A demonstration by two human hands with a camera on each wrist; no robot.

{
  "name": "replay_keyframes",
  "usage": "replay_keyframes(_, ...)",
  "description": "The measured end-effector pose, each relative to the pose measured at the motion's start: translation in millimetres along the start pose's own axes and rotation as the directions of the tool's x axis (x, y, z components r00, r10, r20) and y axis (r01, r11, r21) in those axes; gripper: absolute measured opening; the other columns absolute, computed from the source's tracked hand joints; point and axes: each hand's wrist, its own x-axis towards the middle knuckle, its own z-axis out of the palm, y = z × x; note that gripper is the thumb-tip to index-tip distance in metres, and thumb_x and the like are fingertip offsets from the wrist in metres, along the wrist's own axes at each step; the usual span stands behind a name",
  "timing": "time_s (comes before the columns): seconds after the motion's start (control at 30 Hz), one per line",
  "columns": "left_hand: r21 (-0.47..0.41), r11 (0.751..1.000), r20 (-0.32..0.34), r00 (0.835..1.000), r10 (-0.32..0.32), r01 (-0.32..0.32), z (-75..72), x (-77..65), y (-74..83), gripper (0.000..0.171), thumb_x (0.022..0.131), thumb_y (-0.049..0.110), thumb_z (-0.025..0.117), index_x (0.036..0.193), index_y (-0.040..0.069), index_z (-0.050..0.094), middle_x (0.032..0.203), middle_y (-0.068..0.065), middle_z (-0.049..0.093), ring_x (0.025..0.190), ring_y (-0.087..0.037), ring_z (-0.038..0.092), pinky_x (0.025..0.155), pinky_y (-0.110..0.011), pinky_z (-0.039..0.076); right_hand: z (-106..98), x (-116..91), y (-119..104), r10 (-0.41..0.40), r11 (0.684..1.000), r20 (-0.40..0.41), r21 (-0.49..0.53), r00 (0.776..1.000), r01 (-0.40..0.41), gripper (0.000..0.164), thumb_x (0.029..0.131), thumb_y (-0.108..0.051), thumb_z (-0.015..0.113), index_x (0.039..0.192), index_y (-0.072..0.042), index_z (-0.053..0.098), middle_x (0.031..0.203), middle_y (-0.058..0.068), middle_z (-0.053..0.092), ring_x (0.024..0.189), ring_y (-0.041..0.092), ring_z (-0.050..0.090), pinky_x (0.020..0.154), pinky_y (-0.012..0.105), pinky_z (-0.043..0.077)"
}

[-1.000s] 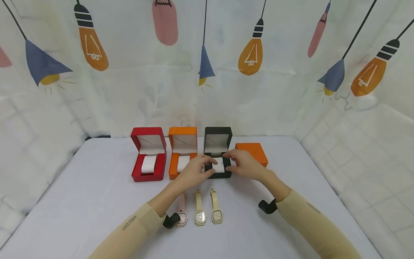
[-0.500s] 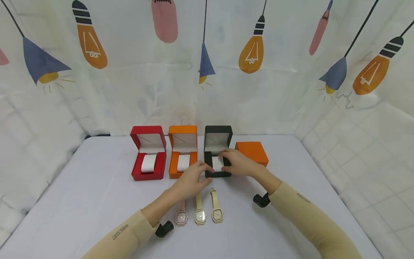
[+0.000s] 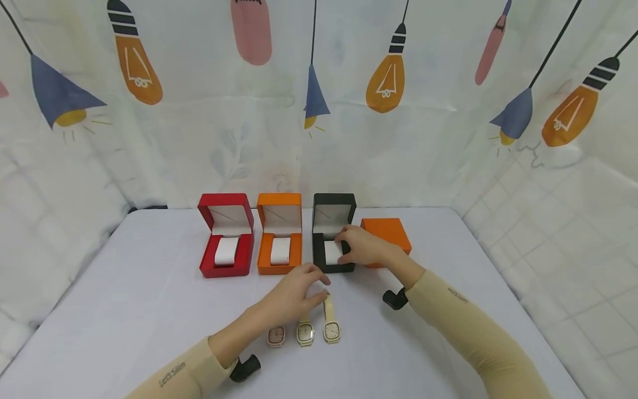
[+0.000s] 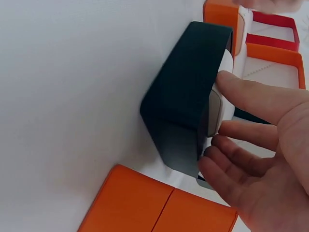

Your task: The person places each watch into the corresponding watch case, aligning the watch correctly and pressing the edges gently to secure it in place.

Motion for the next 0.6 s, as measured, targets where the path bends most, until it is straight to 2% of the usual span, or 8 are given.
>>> replay_keyframes(0.3,0.067,0.998,0.066,0.998,0.000,-0.004,5.8,-5.4,4.6,0.024,0.096,0.018,0.074,0.117,0.008,0.068,0.126,-0.006,0.060,0.114,-0.022,0.057,0.101,-0.045,0.052,-0.1,1.5,2.9,0.017,1.000,0.001,-0.011,1.000,-0.017,0.054,0.091,-0.028,0.081,0.133,0.001,0.065,0.138,0.017,0.057,0.121,0.028,0.057,0.107,0.042,0.048)
replay_keyframes(0.6,0.068,0.998,0.068,0.998,-0.009,0.005,7.7,-6.8,6.3,0.028,0.095,0.018,0.075,0.119,0.007,0.067,0.132,-0.008,0.057,0.119,-0.023,0.055,0.102,-0.046,0.051,7.1,5.6,6.7,0.009,0.999,-0.065,-0.047,0.998,-0.013,0.053,0.094,-0.027,0.076,0.136,0.002,0.062,0.141,0.020,0.054,0.124,0.032,0.056,0.108,0.045,0.046)
